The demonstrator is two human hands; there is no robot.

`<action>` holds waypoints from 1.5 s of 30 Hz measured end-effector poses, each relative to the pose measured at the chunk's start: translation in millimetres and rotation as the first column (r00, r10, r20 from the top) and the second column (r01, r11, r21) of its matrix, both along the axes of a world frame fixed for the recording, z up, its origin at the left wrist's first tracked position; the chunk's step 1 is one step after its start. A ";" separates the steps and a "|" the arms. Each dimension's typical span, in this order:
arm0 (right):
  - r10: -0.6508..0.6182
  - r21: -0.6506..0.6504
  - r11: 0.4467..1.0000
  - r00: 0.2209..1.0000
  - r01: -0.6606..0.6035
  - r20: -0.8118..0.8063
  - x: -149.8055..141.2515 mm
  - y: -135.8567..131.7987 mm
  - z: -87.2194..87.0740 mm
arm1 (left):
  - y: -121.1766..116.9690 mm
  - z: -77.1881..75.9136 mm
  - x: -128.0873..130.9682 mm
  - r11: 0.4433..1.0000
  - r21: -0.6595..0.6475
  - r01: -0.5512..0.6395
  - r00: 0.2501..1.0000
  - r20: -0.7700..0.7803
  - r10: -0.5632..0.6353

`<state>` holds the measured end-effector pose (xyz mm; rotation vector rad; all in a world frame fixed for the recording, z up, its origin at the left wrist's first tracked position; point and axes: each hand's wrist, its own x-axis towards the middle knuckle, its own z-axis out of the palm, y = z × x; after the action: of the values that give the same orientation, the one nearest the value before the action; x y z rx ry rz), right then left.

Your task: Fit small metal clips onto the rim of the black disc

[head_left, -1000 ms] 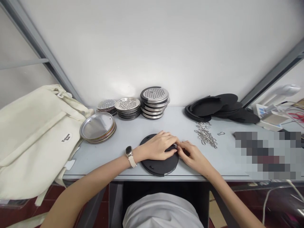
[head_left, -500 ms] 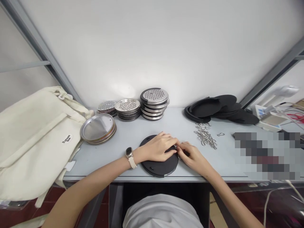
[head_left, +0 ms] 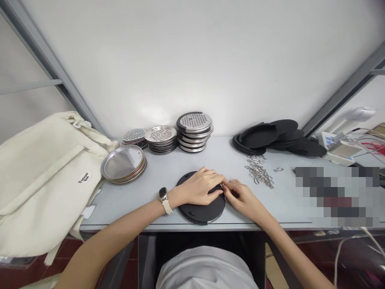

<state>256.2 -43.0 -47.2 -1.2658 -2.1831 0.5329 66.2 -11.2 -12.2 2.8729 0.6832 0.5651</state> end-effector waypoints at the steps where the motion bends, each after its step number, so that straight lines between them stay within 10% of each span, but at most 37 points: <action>1: 0.003 0.002 1.000 1.000 -0.003 0.003 0.0 -0.1 0.4 | 0.2 -0.3 0.1 1.000 0.004 -0.007 1.000 -0.002 0.007; 45: 0.006 -0.015 1.000 1.000 -0.005 0.025 1.6 1.4 -1.9 | 6.5 -8.8 -0.1 0.999 0.025 -0.038 0.998 0.059 0.036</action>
<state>257.8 -41.6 -49.0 -1.2811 -2.2076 0.5390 66.1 -4.7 -20.9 2.8601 0.7266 0.6655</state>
